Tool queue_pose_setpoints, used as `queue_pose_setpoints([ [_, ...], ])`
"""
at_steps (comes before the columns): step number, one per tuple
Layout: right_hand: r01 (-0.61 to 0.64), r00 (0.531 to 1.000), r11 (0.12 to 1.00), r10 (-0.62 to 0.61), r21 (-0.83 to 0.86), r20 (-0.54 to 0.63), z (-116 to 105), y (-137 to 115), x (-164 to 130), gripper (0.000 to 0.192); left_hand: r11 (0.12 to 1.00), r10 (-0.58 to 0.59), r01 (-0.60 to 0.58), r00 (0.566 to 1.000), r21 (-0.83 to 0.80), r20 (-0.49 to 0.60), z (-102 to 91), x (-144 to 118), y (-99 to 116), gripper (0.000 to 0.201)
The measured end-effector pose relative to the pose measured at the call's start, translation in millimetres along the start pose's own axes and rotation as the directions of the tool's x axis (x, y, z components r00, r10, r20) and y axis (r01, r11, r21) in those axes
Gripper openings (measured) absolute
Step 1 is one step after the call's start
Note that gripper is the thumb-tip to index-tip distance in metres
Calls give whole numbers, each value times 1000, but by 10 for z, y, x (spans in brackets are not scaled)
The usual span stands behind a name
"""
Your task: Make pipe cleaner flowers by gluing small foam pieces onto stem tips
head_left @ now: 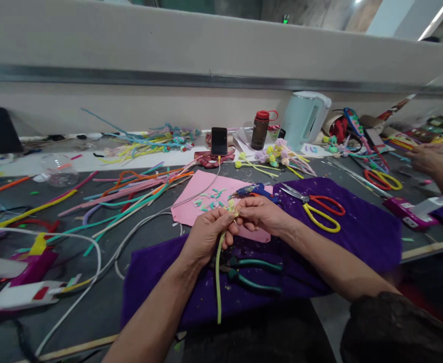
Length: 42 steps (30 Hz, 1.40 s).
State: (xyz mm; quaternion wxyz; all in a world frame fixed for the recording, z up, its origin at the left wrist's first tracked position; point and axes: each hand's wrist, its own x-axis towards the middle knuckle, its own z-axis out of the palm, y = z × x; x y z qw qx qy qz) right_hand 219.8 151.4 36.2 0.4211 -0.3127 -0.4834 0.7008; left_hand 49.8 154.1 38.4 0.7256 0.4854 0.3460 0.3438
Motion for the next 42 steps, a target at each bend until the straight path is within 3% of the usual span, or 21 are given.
queue_pose_setpoints([
  [3,26,999,987,-31,-158,-30,-14,-113,-32,21,1000,-6,6,1000,3,-17,-16,3,20,27],
  [5,89,986,944,-129,-318,-106,-75,-248,-78,22,1000,5,-5,999,2,-38,-34,11,39,28],
  [8,194,890,874,-347,-445,-294,-249,-455,-216,24,999,42,-42,996,1,-77,-67,30,59,27],
  [10,188,838,864,-389,-467,-382,-385,-531,-366,25,999,51,-51,994,2,-92,-83,44,62,26],
  [15,-44,775,802,-349,-595,-527,-650,-456,-813,23,999,33,-33,997,-6,-73,-88,55,53,25],
  [21,-238,778,697,-280,-677,-562,-854,-376,-1102,29,999,38,-37,996,11,-81,-91,43,63,25],
  [24,-287,767,599,-323,-747,-554,-954,-402,-1229,29,999,37,-35,995,21,-90,-98,44,68,25],
  [28,-449,728,394,-359,-802,-584,-1077,-370,-1403,32,999,16,-14,997,37,-75,-87,36,74,25],
  [31,-508,751,177,-387,-843,-534,-1149,-303,-1444,30,999,1,3,997,52,-83,-77,27,78,25],
  [35,-495,803,-105,-436,-863,-407,-1197,-234,-1377,25,999,11,-8,997,48,-73,-91,34,69,25],
  [38,-446,837,-154,-422,-882,-349,-1132,-215,-1289,22,999,32,-29,997,45,-72,-107,44,56,25],
  [42,-323,883,-128,-397,-938,-250,-889,-234,-1151,18,998,35,-32,997,46,-67,-115,46,44,25],
])
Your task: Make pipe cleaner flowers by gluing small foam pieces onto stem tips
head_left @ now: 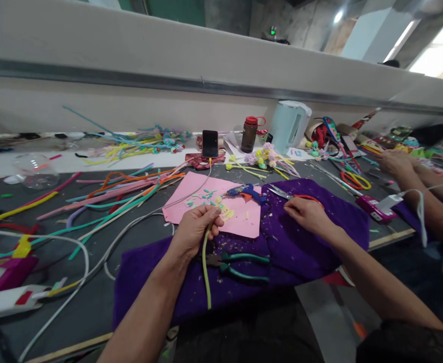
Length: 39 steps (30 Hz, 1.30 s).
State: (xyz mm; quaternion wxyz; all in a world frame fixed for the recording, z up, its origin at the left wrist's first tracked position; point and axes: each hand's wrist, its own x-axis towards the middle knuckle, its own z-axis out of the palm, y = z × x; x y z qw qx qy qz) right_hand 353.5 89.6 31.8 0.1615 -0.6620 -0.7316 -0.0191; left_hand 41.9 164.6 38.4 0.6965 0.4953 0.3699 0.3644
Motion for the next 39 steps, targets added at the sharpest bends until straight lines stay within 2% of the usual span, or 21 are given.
queue_pose_setpoints([
  [5,125,991,983,-129,133,23,-51,-388,48,13,1000,13,-13,1000,1,-13,0,7,-11,24],
  [9,174,980,945,-194,278,46,-67,-578,71,12,1000,27,-27,1000,-16,-7,-6,17,-13,25],
  [11,157,985,923,-172,352,11,-72,-592,112,12,1000,22,-22,1000,-22,-7,-6,13,-6,25],
  [15,28,997,910,3,413,-74,-69,-477,226,12,1000,15,-15,1000,-22,-4,3,-6,18,24],
  [17,-26,994,904,68,426,-85,-56,-398,253,13,1000,12,-12,1000,-20,-5,6,-11,26,24],
  [19,-37,993,899,82,437,-85,-36,-338,244,14,1000,12,-12,1000,-17,-4,3,-13,26,24],
  [26,28,995,902,17,431,-100,58,-277,107,17,1000,7,-7,1000,-6,10,-7,-11,2,25],
  [30,30,999,881,-13,471,-39,108,-306,90,17,1000,4,-4,1000,0,-11,4,-3,2,25],
  [34,58,997,879,-71,474,10,82,-469,103,21,1000,-7,7,999,-2,-33,0,-1,18,25],
  [39,194,976,880,-219,433,6,12,-830,203,20,1000,5,-5,999,-14,-32,-21,-1,34,26],
])
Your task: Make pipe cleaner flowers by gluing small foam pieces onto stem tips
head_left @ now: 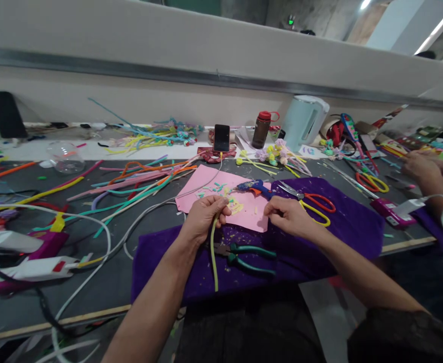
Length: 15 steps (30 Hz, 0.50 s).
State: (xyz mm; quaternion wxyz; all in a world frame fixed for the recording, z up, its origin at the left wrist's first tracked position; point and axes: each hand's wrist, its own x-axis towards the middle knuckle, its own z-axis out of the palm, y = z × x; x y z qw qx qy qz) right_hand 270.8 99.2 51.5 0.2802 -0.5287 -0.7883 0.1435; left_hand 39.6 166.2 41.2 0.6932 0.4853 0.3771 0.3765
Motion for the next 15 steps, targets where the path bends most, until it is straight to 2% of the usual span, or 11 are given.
queue_pose_setpoints([
  [4,141,989,989,-139,-45,45,129,-82,191,23,1000,11,-11,1000,-11,-6,-11,6,-10,26],
  [7,187,981,982,-186,-16,54,148,-59,298,22,999,24,-24,999,-27,23,-12,-3,-16,26],
  [11,122,991,960,-133,253,27,24,-103,398,20,1000,10,-9,993,-3,116,9,-57,16,28],
  [15,-11,999,821,37,570,-33,19,-164,468,17,999,5,-10,989,38,148,44,-118,50,27],
])
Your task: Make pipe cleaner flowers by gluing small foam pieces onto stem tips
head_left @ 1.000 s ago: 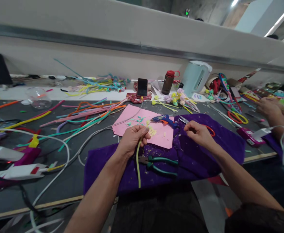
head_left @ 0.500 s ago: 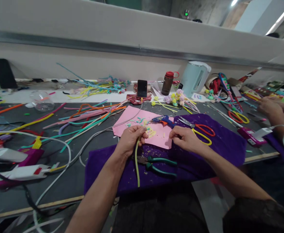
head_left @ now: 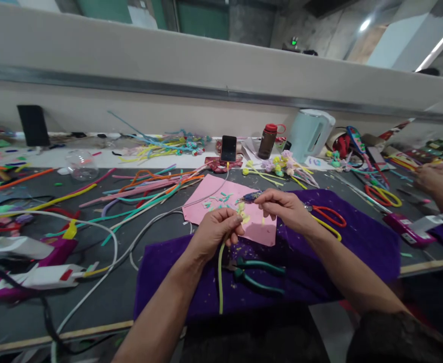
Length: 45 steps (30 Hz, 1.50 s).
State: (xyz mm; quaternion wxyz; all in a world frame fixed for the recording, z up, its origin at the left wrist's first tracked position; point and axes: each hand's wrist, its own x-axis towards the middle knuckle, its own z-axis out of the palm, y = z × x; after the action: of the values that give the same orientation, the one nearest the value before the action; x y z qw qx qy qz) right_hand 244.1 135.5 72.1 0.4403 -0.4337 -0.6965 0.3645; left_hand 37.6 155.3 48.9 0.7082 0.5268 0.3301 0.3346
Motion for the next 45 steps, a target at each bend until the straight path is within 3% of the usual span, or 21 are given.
queue_pose_setpoints([
  [2,-47,996,988,58,144,-71,60,55,5,17,999,-3,3,1000,32,-17,18,-10,-1,27],
  [4,-95,992,973,110,211,-61,119,131,-17,19,998,-9,11,999,68,-37,36,-9,-14,26],
  [8,-159,987,970,159,182,15,179,213,-98,18,989,6,3,998,146,-65,76,9,-51,25],
  [14,-126,992,988,126,94,9,216,232,-125,13,971,6,14,996,237,-85,124,29,-89,27],
  [22,-122,990,983,110,140,89,265,273,-116,8,968,-22,36,998,247,-57,126,39,-95,25],
  [30,-168,979,974,147,154,139,249,214,-110,18,980,-33,40,999,195,-39,113,31,-79,26],
  [36,-162,986,976,156,146,56,131,219,-108,17,987,-34,45,997,152,-75,63,43,-66,26],
  [42,-85,982,992,100,93,-162,-116,217,-74,13,988,-45,59,994,141,-98,61,52,-42,25],
  [45,-100,982,993,109,70,-151,-92,282,-45,14,989,-39,52,995,137,-92,51,59,-44,26],
])
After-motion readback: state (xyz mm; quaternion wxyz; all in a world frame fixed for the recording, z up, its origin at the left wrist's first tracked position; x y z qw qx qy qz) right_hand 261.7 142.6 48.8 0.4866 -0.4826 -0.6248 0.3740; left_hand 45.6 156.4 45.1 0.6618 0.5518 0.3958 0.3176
